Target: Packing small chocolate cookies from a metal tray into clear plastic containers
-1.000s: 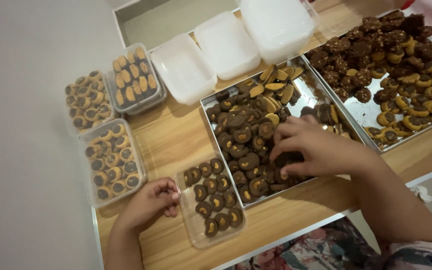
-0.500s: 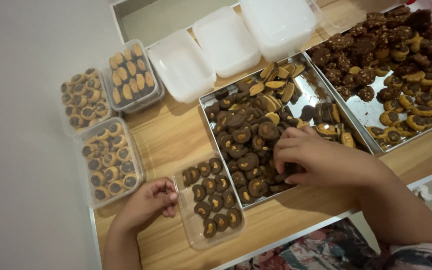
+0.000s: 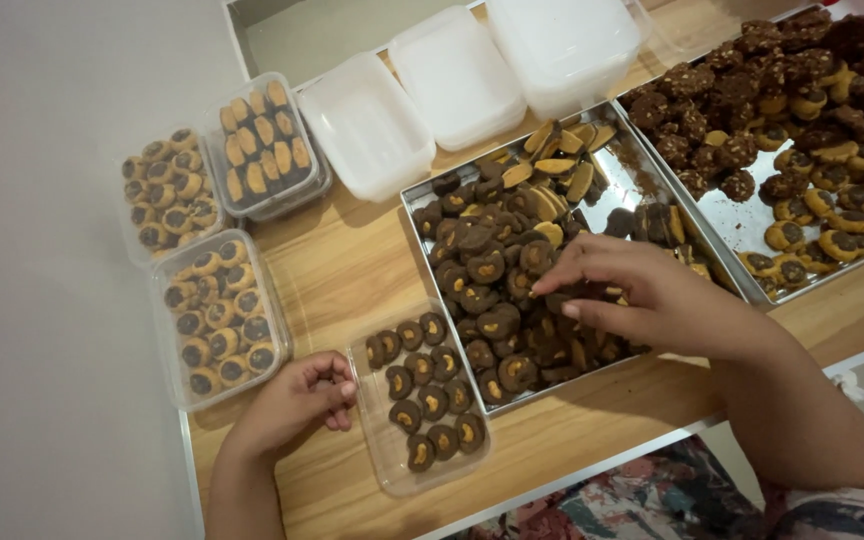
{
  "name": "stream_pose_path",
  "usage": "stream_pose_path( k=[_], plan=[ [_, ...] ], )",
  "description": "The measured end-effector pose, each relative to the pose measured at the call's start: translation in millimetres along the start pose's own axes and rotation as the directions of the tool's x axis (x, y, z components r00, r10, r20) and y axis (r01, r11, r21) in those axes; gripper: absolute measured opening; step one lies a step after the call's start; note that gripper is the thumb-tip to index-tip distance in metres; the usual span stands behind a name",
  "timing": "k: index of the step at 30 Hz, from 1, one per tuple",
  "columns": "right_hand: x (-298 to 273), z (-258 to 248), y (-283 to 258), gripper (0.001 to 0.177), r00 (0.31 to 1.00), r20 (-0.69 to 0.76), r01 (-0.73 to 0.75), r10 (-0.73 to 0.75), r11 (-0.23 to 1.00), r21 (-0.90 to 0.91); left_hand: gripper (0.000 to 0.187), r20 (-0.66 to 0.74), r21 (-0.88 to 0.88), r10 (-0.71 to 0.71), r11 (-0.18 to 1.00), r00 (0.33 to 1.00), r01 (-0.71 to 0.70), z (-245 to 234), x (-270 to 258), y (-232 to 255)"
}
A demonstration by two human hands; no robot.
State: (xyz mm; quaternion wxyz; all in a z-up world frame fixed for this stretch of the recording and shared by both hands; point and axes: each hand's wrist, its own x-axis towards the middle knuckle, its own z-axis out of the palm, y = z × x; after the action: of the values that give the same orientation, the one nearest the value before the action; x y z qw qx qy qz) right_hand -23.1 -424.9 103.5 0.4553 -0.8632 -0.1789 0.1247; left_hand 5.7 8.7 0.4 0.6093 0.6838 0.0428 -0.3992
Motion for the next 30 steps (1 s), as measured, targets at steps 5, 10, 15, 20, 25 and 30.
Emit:
stream_pose_path(
  k=[5,10,15,20,25,30],
  plan=[
    [2,5,3,0.041,0.988,-0.067,-0.133,0.14,0.986,0.098,0.009,0.036,-0.012,0.043,0.999,0.998,-0.043,-2,3,-3],
    [4,9,10,0.035,0.942,-0.142,-0.248,0.303,0.918,0.309,0.01,0.043,-0.017,0.053,0.999,0.998,-0.052,-3,4,-5],
    [5,12,13,0.028,0.94,-0.228,-0.162,0.252,0.922,0.353,0.009,0.055,-0.018,0.044,0.999,0.997,-0.043,0,0,0],
    [8,19,20,0.029,0.94,-0.261,-0.123,0.222,0.93,0.346,0.009,0.049,-0.046,0.06,0.997,0.997,-0.058,3,-2,1],
    [15,24,21,0.035,0.967,-0.241,-0.028,0.082,0.975,0.221,0.008,0.033,-0.012,0.072,0.997,0.997,-0.072,9,-8,10],
    [23,35,14,0.039,0.976,-0.19,-0.067,0.105,0.978,0.197,0.009,0.03,0.034,0.072,0.997,0.997,-0.073,12,-11,13]
  ],
)
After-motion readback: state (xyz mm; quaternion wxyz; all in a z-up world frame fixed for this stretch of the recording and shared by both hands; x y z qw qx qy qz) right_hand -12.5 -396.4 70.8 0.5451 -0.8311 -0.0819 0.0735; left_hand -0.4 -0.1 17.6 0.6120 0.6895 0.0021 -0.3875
